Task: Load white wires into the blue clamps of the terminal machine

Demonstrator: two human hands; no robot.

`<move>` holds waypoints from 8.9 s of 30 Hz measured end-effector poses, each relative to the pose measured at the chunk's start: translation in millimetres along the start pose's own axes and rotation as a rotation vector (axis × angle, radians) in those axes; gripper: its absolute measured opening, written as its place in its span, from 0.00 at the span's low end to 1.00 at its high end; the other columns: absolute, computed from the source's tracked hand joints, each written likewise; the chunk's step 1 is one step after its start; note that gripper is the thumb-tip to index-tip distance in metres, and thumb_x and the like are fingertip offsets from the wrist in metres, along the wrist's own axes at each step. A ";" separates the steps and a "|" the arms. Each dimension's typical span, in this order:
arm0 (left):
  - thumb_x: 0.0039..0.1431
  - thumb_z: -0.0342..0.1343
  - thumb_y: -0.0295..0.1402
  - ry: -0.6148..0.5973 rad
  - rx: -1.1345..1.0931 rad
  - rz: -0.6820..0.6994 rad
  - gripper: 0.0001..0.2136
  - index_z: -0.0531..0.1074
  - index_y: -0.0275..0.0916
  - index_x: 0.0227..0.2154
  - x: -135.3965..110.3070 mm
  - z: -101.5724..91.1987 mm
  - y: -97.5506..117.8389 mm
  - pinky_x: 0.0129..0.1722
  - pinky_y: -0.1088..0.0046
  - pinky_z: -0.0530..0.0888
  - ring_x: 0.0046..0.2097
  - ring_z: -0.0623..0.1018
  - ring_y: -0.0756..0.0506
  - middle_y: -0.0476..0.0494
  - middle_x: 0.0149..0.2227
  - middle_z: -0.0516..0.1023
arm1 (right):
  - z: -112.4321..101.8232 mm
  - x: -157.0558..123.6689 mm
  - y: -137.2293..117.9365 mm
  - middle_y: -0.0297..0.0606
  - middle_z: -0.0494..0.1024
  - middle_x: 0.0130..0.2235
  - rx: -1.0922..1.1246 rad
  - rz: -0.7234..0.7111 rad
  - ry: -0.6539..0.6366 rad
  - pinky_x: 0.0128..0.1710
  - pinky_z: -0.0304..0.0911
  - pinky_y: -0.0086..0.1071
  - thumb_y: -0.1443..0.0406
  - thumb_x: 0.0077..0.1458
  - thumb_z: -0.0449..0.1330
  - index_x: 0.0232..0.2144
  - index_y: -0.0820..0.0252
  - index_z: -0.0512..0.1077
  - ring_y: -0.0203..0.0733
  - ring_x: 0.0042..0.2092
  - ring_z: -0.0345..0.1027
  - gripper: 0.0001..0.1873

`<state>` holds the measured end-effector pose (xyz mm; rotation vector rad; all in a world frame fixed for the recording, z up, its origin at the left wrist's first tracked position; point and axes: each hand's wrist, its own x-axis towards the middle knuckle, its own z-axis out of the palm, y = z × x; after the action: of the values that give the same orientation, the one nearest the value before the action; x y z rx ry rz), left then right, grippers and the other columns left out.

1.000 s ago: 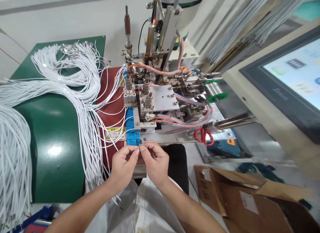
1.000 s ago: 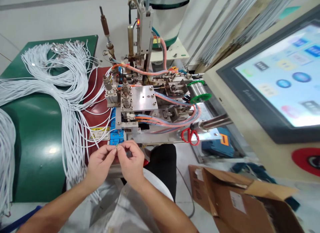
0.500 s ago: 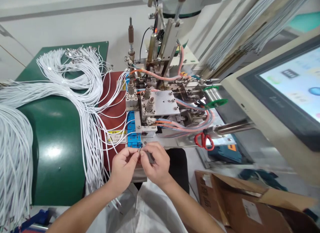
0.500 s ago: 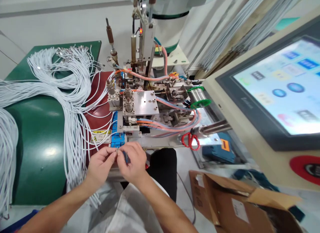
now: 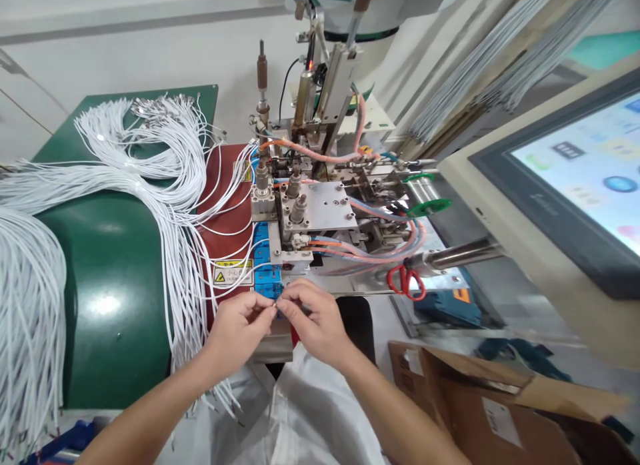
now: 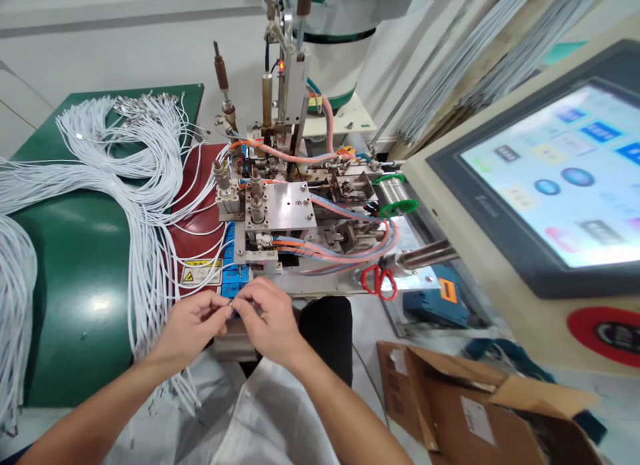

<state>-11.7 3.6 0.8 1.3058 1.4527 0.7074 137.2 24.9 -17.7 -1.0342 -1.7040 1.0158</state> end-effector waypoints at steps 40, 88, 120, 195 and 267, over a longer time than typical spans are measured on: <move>0.55 0.51 0.37 0.009 -0.160 -0.074 0.11 0.71 0.34 0.33 6.1 8.1 -11.0 0.23 0.78 0.69 0.22 0.71 0.53 0.49 0.24 0.73 | 10.1 -8.2 11.0 0.35 0.68 0.25 -0.093 0.038 0.190 0.32 0.59 0.32 0.69 0.52 0.54 0.22 0.60 0.66 0.37 0.30 0.62 0.07; 0.56 0.43 0.20 0.005 0.677 0.423 0.13 0.70 0.36 0.38 21.5 -16.8 -33.3 0.43 0.67 0.71 0.40 0.73 0.45 0.41 0.36 0.73 | 27.0 -8.5 57.0 0.27 0.56 0.18 -0.230 0.388 0.142 0.23 0.49 0.28 0.57 0.58 0.45 0.17 0.56 0.54 0.34 0.22 0.52 0.19; 0.56 0.43 0.20 -0.046 1.132 0.578 0.21 0.65 0.45 0.51 16.2 -14.6 -30.8 0.34 0.69 0.71 0.34 0.70 0.46 0.43 0.35 0.69 | 36.7 -6.9 67.9 0.26 0.53 0.17 -0.158 0.293 0.219 0.21 0.46 0.27 0.59 0.57 0.44 0.16 0.56 0.50 0.32 0.21 0.48 0.19; 0.58 0.48 0.31 0.167 0.219 0.241 0.08 0.71 0.37 0.33 -1.5 12.8 -4.5 0.33 0.75 0.72 0.32 0.75 0.49 0.46 0.32 0.76 | 5.1 -1.8 -0.2 0.35 0.71 0.25 -0.036 0.050 0.193 0.29 0.62 0.29 0.69 0.51 0.54 0.24 0.59 0.70 0.36 0.28 0.65 0.07; 0.59 0.42 0.24 0.265 0.404 0.496 0.17 0.67 0.35 0.49 3.5 23.4 -36.2 0.31 0.76 0.73 0.27 0.73 0.52 0.44 0.31 0.74 | 18.0 -12.4 14.3 0.31 0.67 0.22 -0.024 0.264 0.314 0.26 0.58 0.27 0.68 0.48 0.54 0.19 0.60 0.67 0.33 0.25 0.60 0.08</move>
<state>-2.4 -6.3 -40.2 1.9861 1.5465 0.9688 126.8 14.4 -39.2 -1.3829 -1.3510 0.9383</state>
